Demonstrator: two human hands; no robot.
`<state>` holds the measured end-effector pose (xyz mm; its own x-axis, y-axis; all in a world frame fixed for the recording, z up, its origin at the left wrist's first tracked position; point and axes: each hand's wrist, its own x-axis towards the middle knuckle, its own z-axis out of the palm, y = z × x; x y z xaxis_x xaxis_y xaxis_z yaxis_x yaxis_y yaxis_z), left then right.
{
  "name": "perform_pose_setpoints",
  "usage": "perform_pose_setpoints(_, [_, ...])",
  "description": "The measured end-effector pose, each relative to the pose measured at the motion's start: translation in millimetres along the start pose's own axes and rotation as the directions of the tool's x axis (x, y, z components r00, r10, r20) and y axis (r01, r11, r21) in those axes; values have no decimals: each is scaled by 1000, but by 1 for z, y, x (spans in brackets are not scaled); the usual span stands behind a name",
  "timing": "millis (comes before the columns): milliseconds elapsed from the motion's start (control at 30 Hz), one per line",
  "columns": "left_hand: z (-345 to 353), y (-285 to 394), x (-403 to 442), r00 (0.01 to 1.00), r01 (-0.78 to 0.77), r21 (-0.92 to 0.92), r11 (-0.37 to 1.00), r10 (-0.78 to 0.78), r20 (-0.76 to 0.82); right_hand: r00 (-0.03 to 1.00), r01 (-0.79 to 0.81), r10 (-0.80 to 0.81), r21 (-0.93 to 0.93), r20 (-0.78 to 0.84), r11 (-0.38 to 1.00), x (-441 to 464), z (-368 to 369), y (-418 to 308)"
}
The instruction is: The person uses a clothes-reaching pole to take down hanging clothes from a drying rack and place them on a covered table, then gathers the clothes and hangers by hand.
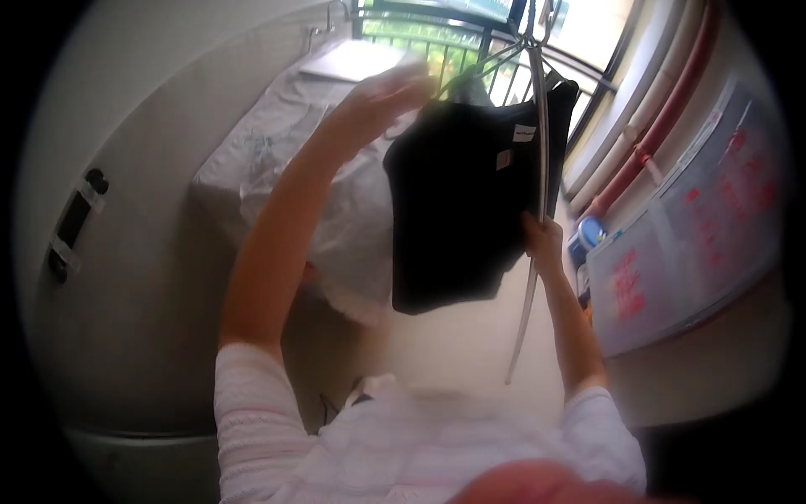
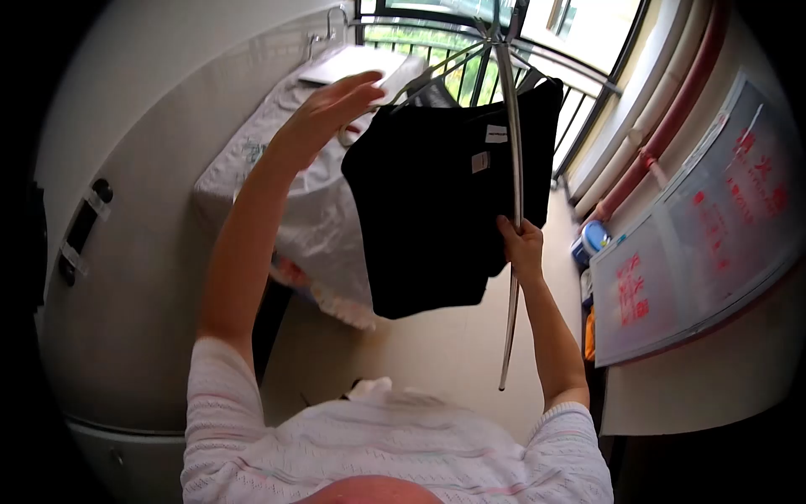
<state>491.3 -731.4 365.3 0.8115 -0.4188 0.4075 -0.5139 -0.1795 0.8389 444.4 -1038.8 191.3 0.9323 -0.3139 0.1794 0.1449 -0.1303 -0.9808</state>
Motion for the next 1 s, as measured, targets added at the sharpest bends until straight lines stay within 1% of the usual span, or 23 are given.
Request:
perform_pose_setpoints(33, [11, -1, 8, 998, 16, 116, 993, -23, 54, 998, -9, 9, -3, 64, 1000, -13, -5, 18])
perform_pose_setpoints(67, [24, -16, 12, 997, 20, 367, 930, -46, 61, 995, -48, 47, 6, 83, 999, -24, -6, 31])
perform_pose_setpoints(100, [36, -21, 10, 969, -45, 409, 911, -59, 240, 992, -83, 81, 12, 99, 996, -36, -7, 40])
perform_pose_setpoints(133, [48, -30, 5, 956, 37, 349, 936, -135, 261, 995, -71, 74, -52, 66, 996, -47, -7, 44])
perform_pose_setpoints(167, [59, -39, 0, 936, 119, 291, 949, -205, 286, 993, -97, 100, -55, 62, 994, -55, -9, 46])
perform_pose_setpoints(200, [67, -39, -8, 919, 240, 150, 959, -275, 282, 990, -124, 128, -57, 57, 991, -61, -12, 47])
perform_pose_setpoints(300, [87, -77, -15, 987, 123, 163, 979, -137, 82, 983, -160, 168, -121, 67, 980, -71, -23, 48])
perform_pose_setpoints(333, [91, -81, -20, 990, 111, 62, 992, -116, 85, 978, -177, 189, -137, 86, 975, -73, -26, 48])
perform_pose_setpoints(400, [94, -103, -23, 978, 204, -85, 975, -198, 71, 971, -173, 198, -179, 135, 969, -74, -29, 46])
perform_pose_setpoints(433, [90, -107, -25, 970, 240, -158, 958, -232, 67, 969, -182, 212, -218, 125, 959, -74, -31, 50])
perform_pose_setpoints(467, [85, -113, -28, 972, 231, -223, 947, -233, 17, 969, -185, 219, -253, 111, 950, -73, -32, 59])
perform_pose_setpoints(500, [75, -110, -30, 964, 252, -194, 948, -264, -36, 970, -189, 224, -285, 95, 940, -72, -34, 65])
perform_pose_setpoints(567, [50, -110, -35, 938, 302, -139, 943, -320, -133, 972, -173, 209, -279, 104, 945, -73, -35, 69])
perform_pose_setpoints(600, [35, -120, -32, 924, 319, -156, 935, -344, -166, 974, -165, 200, -275, 103, 947, -73, -35, 69])
perform_pose_setpoints(633, [18, -127, -31, 924, 285, -161, 945, -315, -216, 980, -160, 180, -199, 86, 967, -71, -33, 68])
perform_pose_setpoints(700, [-29, -152, -25, 879, 375, -30, 927, -365, -308, 976, -191, 201, -116, 88, 975, -65, -20, 57])
perform_pose_setpoints(767, [-70, -139, -35, 863, 336, -173, 926, -376, -337, 966, -238, 240, -34, 91, 971, -57, -4, 53])
perform_pose_setpoints(800, [-103, -170, -33, 926, 223, -8, 975, -215, -311, 961, -262, 260, 12, 93, 965, -53, 6, 52])
perform_pose_setpoints(867, [-155, -203, -31, 905, 241, -126, 962, -270, -330, 954, -284, 278, 37, 115, 958, -44, 26, 54])
perform_pose_setpoints(900, [-171, -204, -32, 807, 344, -398, 850, -485, -338, 949, -297, 289, 51, 124, 953, -42, 34, 58])
perform_pose_setpoints(933, [-190, -221, -36, 787, 413, -394, 821, -539, -298, 944, -317, 310, 49, 113, 947, -41, 46, 61])
perform_pose_setpoints(967, [-212, -247, -42, 762, 480, -387, 788, -592, -261, 937, -336, 327, 54, 126, 940, -43, 55, 64])
perform_pose_setpoints(1000, [-246, -315, -53, 749, 583, -104, 806, -583, -315, 929, -353, 342, 59, 143, 934, -44, 63, 67])
